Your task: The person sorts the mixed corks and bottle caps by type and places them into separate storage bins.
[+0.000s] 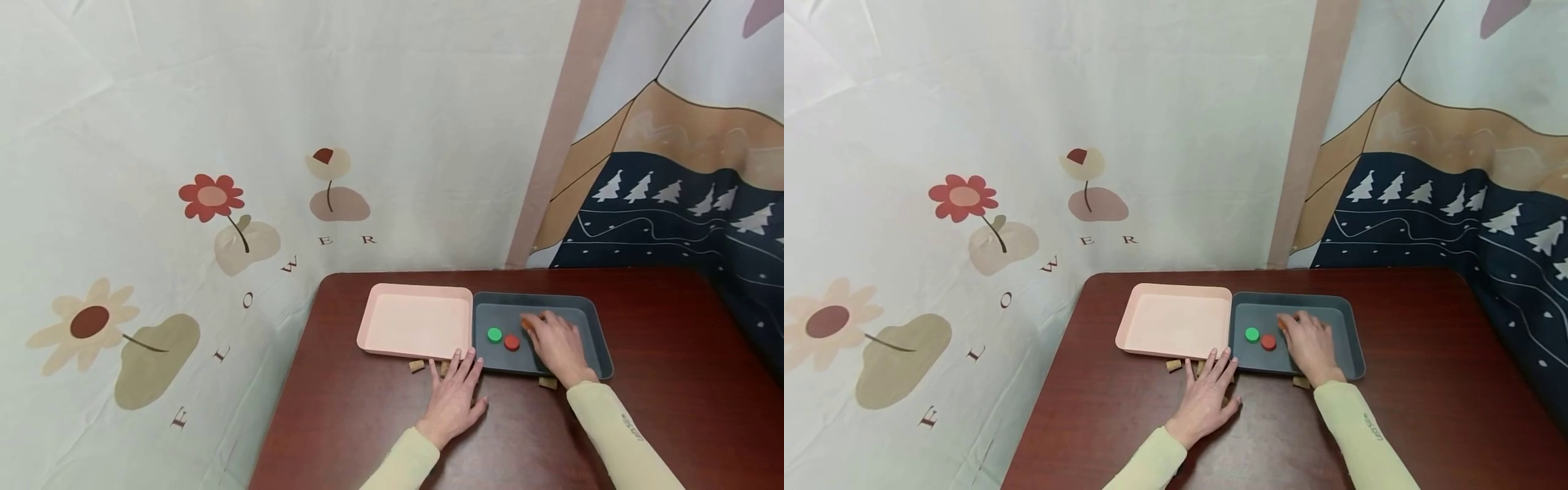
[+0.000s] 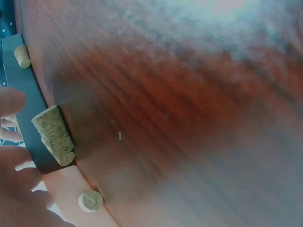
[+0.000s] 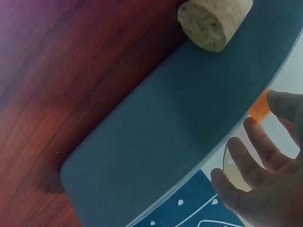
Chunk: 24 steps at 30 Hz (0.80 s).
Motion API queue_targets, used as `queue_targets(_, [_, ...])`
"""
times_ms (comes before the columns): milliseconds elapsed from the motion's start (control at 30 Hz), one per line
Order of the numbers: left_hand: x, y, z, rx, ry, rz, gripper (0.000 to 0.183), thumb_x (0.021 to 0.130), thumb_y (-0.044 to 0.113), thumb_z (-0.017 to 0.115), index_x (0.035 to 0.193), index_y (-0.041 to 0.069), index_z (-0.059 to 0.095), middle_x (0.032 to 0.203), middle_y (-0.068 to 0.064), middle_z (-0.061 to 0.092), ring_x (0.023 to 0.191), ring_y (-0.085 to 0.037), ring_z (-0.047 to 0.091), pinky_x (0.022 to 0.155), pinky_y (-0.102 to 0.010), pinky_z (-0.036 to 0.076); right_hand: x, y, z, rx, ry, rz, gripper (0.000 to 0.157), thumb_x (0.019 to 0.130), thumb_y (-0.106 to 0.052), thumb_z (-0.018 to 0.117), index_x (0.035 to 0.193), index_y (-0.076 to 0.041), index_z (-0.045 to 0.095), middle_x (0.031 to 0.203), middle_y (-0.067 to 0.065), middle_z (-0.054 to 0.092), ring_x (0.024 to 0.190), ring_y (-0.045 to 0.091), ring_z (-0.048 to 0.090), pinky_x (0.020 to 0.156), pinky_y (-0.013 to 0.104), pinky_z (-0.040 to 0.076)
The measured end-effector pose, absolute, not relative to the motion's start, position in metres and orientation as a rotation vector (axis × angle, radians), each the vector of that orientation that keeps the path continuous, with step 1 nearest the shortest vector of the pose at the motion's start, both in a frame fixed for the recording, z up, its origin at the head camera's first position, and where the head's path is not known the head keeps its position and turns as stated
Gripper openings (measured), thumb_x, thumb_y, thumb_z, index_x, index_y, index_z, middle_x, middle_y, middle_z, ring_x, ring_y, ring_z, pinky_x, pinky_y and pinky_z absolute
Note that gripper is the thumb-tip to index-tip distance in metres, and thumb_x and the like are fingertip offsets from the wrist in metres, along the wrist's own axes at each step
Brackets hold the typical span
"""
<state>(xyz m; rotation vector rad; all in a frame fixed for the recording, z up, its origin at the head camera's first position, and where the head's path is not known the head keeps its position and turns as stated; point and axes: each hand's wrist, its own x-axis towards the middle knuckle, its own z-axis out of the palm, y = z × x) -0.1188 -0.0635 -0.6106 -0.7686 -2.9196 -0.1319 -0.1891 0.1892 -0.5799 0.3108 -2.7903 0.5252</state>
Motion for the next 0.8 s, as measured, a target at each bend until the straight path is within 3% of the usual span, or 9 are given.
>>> queue_targets(467, [-0.120, -0.064, -0.610, -0.770, -2.921, -0.156, 0.070, 0.096, 0.052, 0.066, 0.156, 0.020, 0.049, 0.166, -0.001, 0.036, 0.154, -0.025, 0.030, 0.107, -0.077, 0.030, -0.199, 0.180, -0.585, 0.251, -2.896, 0.497, 0.028, 0.100, -0.012, 0.067, 0.128, -0.009, 0.071, 0.113, 0.022, 0.064, 0.103, 0.046, 0.062, 0.087, 0.069, 0.044])
queue_targets(800, [-0.119, -0.063, -0.610, -0.757, -2.910, -0.158, 0.069, 0.096, 0.051, 0.066, 0.155, 0.020, 0.050, 0.166, 0.000, 0.036, 0.154, -0.024, 0.030, 0.108, -0.076, 0.030, -0.198, 0.181, -0.591, 0.246, -2.882, 0.503, 0.035, 0.093, -0.007, 0.074, 0.128, -0.006, 0.069, 0.113, 0.023, 0.065, 0.103, 0.045, 0.063, 0.088, 0.071, 0.044])
